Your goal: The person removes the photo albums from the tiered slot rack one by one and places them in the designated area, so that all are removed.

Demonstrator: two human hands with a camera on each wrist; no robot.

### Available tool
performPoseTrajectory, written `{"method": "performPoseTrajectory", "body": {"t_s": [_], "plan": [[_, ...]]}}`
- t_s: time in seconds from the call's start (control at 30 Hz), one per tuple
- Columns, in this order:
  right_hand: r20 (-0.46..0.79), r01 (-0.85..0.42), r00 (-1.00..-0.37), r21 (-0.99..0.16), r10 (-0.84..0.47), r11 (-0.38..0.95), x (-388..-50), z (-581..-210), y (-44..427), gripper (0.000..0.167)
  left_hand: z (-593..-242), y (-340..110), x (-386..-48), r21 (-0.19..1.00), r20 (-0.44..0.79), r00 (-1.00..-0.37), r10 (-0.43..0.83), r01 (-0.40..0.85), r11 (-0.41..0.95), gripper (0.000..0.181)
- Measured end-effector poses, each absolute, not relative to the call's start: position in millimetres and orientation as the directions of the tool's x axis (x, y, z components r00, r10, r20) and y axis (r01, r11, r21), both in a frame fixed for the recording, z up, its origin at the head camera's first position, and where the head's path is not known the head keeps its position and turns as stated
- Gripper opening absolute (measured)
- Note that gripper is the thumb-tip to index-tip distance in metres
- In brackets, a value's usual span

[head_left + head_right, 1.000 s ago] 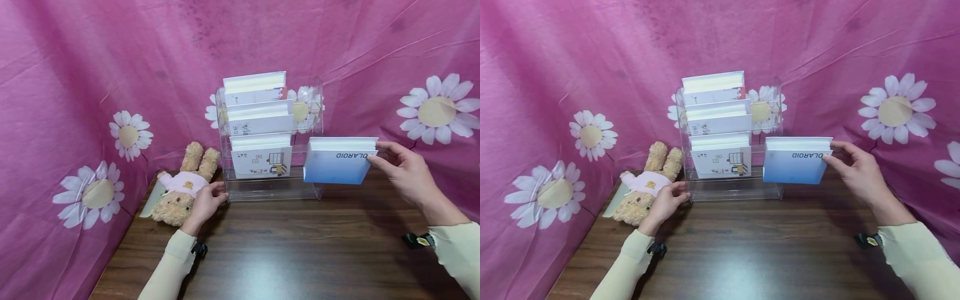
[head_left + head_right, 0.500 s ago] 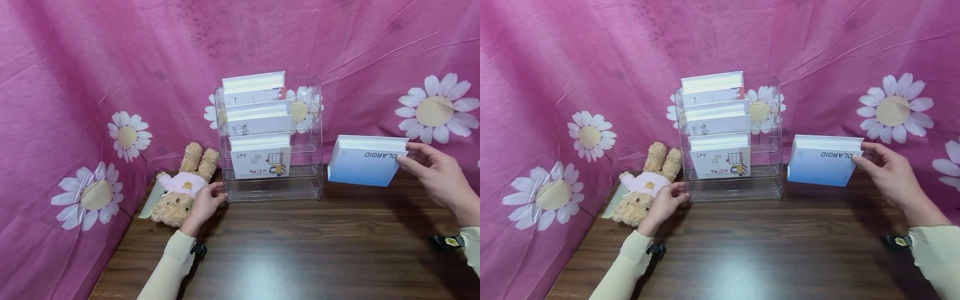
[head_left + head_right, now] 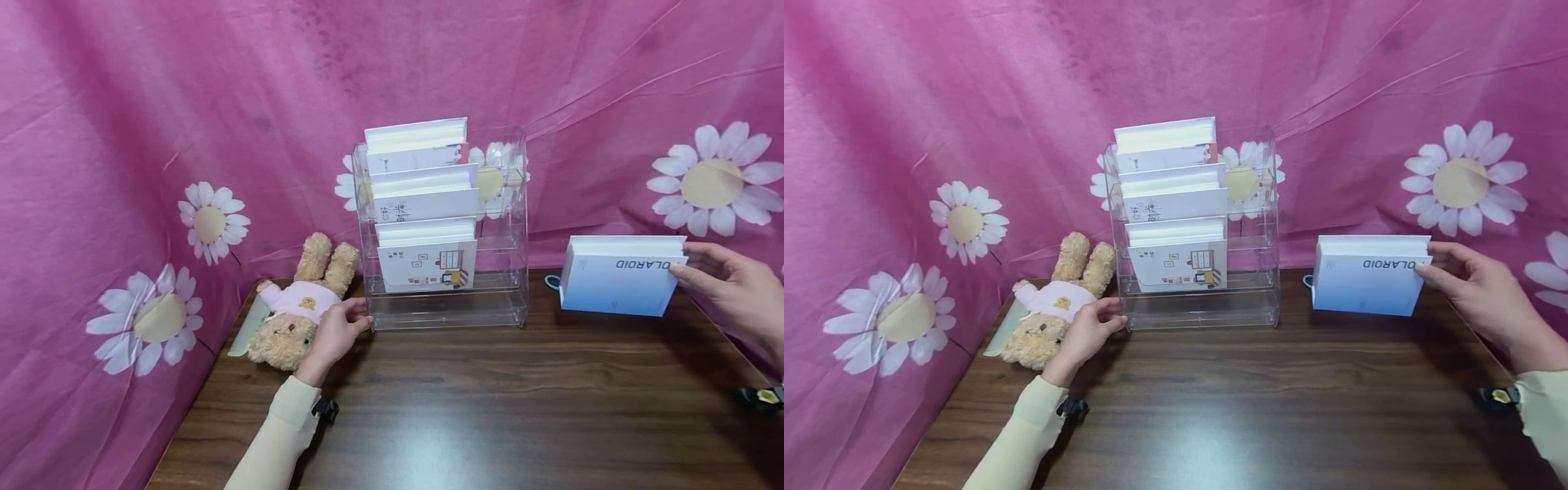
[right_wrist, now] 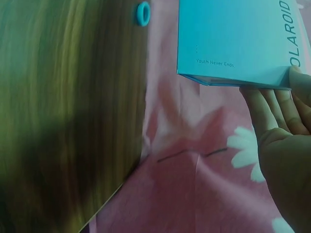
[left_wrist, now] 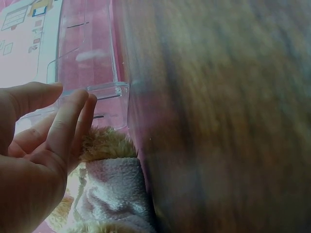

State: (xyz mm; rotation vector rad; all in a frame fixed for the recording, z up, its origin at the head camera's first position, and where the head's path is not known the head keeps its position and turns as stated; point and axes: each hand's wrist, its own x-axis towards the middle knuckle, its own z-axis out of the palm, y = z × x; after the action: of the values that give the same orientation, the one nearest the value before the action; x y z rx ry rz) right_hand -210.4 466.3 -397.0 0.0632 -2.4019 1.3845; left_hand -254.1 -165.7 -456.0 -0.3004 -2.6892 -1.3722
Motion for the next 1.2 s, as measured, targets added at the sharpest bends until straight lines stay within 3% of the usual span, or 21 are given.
{"method": "performPoseTrajectory", "body": {"t_s": [0.33,0.63,0.77,0.87,1.03,1.2], "plan": [[0.326,-0.229,-0.939,-0.829,0.108,0.511,-212.2,-411.1,490.1,0.058,-457.0,-165.6,-253.0,0.799,0.183,-0.974,0.130,0.224,0.557,0.035],[0.250,-0.107,-0.957,-0.775,0.146,0.622,-218.9,-427.4,510.2,0.049,-458.0,-165.7,-254.2,0.791,0.171,-0.977,0.129,0.214,0.573,0.037],[0.199,-0.037,-0.966,-0.734,0.163,0.678,-219.6,-433.2,517.2,0.039,-456.8,-166.2,-254.1,0.793,0.171,-0.977,0.129,0.214,0.571,0.037],[0.158,0.005,-0.973,-0.716,0.169,0.698,-219.1,-436.6,521.5,0.013,-457.1,-166.2,-254.1,0.797,0.165,-0.978,0.128,0.209,0.567,0.036],[0.128,0.048,-0.976,-0.664,0.177,0.746,-220.9,-436.4,525.1,0.062,-456.8,-166.7,-254.0,0.800,0.172,-0.977,0.128,0.214,0.561,0.035],[0.090,0.080,-0.980,-0.633,0.176,0.770,-228.5,-433.0,529.8,0.073,-456.7,-166.3,-254.3,0.804,0.170,-0.977,0.130,0.214,0.555,0.035]]}}
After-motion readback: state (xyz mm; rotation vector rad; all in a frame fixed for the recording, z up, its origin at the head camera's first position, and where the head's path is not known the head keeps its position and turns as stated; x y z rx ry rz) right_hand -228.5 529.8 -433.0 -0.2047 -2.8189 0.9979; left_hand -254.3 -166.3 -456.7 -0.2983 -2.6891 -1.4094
